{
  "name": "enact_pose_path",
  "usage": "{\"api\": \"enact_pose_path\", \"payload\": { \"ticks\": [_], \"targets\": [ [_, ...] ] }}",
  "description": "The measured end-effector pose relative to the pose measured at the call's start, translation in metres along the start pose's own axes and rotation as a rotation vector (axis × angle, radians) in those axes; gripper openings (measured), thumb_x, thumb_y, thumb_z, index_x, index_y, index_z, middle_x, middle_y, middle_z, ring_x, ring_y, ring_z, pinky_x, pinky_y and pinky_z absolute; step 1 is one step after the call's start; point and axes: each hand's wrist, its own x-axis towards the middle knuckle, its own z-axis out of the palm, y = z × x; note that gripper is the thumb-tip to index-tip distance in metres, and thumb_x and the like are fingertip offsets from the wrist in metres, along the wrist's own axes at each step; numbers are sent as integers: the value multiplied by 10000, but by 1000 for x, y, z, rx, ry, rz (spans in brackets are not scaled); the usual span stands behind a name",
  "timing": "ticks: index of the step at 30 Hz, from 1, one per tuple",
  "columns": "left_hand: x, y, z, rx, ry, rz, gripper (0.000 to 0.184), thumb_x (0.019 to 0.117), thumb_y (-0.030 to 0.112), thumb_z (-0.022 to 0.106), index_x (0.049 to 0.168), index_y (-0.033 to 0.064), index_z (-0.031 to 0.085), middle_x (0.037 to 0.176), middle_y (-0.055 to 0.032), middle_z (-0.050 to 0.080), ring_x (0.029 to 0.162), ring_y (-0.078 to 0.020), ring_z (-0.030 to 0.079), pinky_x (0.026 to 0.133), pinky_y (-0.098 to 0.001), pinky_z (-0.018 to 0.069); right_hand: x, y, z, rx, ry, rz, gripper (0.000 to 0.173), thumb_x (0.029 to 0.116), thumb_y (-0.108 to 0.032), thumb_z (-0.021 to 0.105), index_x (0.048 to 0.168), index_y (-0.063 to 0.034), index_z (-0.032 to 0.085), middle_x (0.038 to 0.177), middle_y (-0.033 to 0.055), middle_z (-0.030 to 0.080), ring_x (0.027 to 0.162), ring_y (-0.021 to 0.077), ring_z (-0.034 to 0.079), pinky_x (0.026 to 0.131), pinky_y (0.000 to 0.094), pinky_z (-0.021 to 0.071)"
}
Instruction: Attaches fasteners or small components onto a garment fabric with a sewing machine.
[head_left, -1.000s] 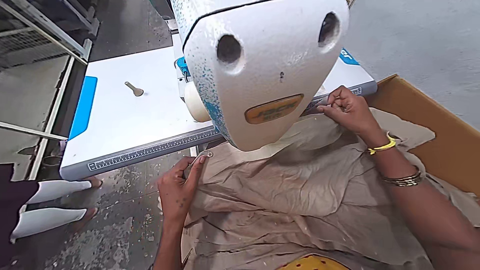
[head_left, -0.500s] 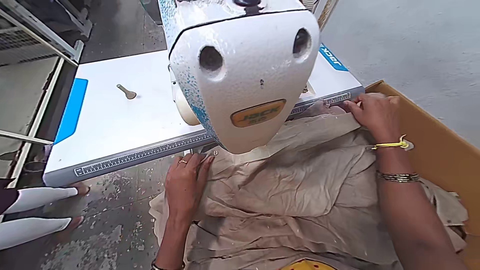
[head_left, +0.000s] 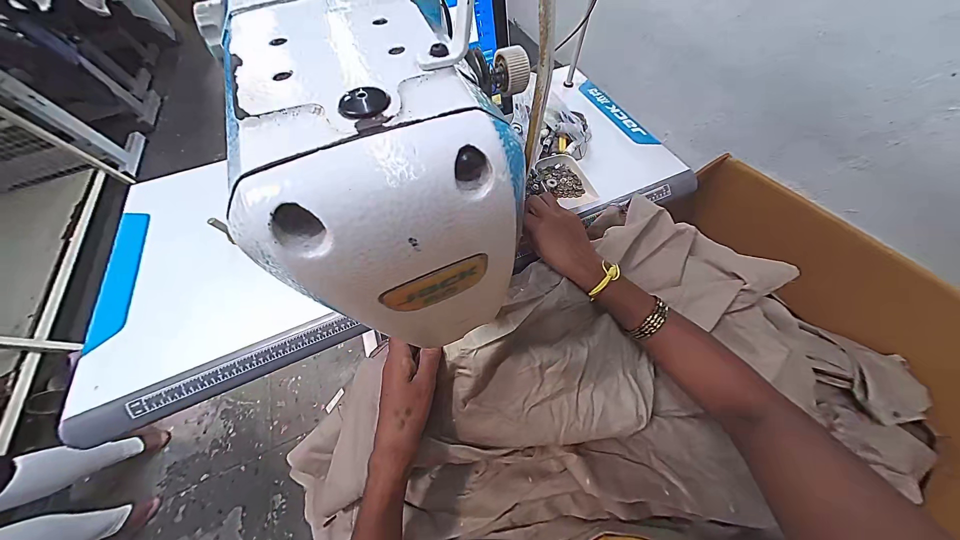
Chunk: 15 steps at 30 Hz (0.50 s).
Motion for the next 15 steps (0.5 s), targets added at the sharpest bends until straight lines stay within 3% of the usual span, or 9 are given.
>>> {"api": "enact_pose_path", "payload": {
  "ticks": [4,7,9,10,11,12,13,15],
  "targets": [
    [1,-2,3,-41,40,4,470,1013,266,520,1348,-59,464,999,-23,643,868,5,629,790,-159,526,-7,6,-6,183,116,56,112,959,-101,683,984,-5,736,1044,187,712,1014,371,691,826,502,575],
    [5,-4,4,-32,43,7,468,1003,253,527,1346,-58,462,1061,-49,645,953,-17,632,851,-190,527,-8,1,-26,427,120,209,109,963,-74,670,1011,12,716,958,167,719,866,290,712,790,476,576],
    [10,-2,0,69,49,17,355,993,256,534,1212,-22,561,975,-30,637,887,-30,621,806,-218,523,-3,-6,-41,575,29,325,132,952,-96,676,1059,-35,724,934,80,732,823,141,706,775,348,586],
    [8,3,-1,153,66,46,273,985,265,551,1046,9,623,831,2,616,754,-24,594,702,-227,499,-1,-14,-51,623,-25,339,132,954,-102,684,1072,-51,713,933,44,728,812,84,696,767,291,586],
    [2,8,-3,232,68,119,261,975,268,567,860,41,625,683,25,554,615,-24,533,586,-233,447,-1,-25,-60,617,-33,297,107,953,-113,696,1041,-53,703,907,28,722,787,66,684,745,270,574],
    [-8,15,-6,271,33,229,312,971,267,585,748,50,611,594,22,510,531,-30,484,511,-230,408,-4,-39,-67,564,18,185,89,945,-104,699,984,-24,699,866,59,705,750,114,667,700,310,551],
    [-19,21,-8,259,-26,332,353,968,281,596,689,64,608,543,24,496,480,-22,461,461,-212,387,-9,-52,-70,478,106,26,88,917,-89,702,919,-1,703,835,95,696,726,173,672,659,356,551],
    [-39,26,-9,234,-127,438,384,999,346,585,706,97,574,540,34,465,470,-2,424,447,-174,354,-23,-77,-67,322,253,-352,128,916,-126,670,845,-27,708,790,115,696,723,225,694,619,352,566]
  ]
}}
